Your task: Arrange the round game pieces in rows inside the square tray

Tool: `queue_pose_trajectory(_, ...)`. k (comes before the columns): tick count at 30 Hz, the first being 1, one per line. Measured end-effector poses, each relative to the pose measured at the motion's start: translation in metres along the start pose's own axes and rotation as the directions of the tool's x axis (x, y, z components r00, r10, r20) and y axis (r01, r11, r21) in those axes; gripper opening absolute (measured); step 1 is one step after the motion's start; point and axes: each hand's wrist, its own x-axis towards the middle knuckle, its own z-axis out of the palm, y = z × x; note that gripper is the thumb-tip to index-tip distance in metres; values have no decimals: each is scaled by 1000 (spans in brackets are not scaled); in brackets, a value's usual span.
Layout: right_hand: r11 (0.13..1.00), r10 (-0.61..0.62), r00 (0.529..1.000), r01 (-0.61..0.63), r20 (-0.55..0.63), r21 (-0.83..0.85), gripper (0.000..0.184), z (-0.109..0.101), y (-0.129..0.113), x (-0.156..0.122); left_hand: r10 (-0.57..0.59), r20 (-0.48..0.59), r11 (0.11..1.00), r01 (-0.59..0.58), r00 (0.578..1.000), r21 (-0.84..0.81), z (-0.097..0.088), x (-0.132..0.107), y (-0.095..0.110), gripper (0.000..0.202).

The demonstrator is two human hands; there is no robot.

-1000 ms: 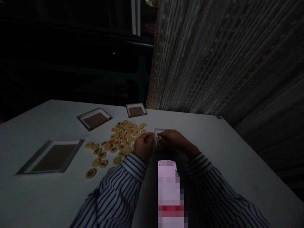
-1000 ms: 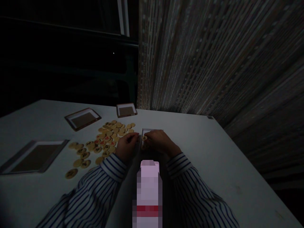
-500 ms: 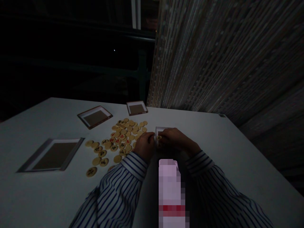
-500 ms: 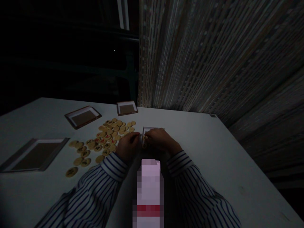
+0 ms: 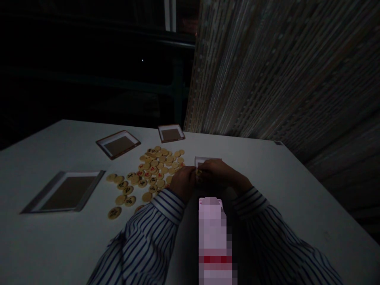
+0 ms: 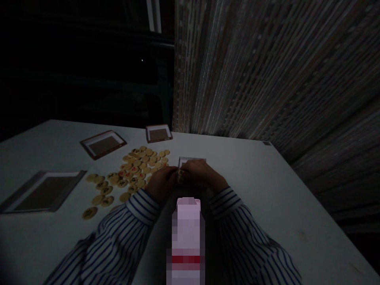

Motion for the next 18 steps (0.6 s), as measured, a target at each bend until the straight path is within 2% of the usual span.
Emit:
queue_pose_trajectory(8,1000,-8,1000,8,-2,4,23,-3,-4,-2,40,1,999,-40,999,7,3,0,-4,27)
queue_pose_trajectory(18,1000,15,999,-14,34,-16,23,-6,-6,-4,35,11,999,-35,999,17,5,0,-6,27)
